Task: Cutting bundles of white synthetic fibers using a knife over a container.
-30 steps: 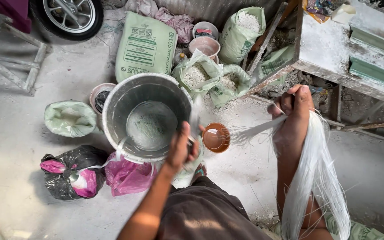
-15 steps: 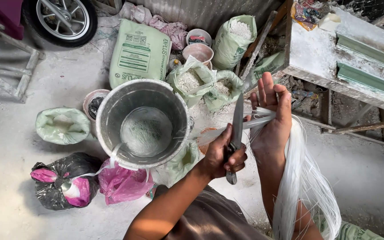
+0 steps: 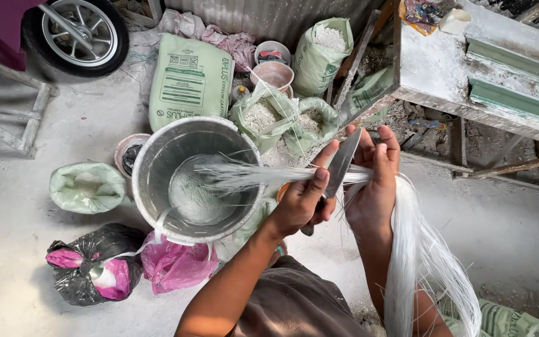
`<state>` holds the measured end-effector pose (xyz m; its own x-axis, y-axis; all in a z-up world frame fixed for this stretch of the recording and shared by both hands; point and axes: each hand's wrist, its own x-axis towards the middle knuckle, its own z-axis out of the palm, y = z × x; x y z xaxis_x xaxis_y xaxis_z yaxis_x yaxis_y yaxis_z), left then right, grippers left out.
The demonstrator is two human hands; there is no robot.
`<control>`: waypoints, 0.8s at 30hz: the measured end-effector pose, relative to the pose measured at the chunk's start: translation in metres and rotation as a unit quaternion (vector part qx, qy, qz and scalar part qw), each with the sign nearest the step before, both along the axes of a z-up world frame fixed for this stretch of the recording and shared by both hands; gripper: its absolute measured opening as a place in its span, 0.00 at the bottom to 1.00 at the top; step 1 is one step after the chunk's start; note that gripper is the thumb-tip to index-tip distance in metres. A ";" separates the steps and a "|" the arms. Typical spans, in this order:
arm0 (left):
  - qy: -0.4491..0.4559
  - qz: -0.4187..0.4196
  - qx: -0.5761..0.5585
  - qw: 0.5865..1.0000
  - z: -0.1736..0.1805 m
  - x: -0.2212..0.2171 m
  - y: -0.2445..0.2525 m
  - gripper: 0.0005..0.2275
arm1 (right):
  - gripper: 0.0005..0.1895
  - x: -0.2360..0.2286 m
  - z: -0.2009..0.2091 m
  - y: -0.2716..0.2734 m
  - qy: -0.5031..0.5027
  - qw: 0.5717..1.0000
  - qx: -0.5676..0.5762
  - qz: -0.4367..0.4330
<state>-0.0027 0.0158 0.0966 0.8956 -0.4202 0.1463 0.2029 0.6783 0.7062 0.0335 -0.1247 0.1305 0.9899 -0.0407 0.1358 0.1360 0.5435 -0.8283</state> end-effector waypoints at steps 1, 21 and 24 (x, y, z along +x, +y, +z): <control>-0.005 0.031 0.036 0.999 -0.005 0.003 -0.002 0.29 | 0.17 -0.001 0.000 0.000 0.010 1.000 -0.005 -0.016; -0.160 0.346 0.489 0.785 -0.043 0.014 -0.021 0.29 | 0.46 -0.003 -0.030 0.027 0.032 0.994 -0.073 -0.079; -0.229 0.368 0.491 0.756 -0.040 0.014 -0.016 0.30 | 0.47 -0.007 -0.022 0.030 0.024 0.993 -0.107 -0.047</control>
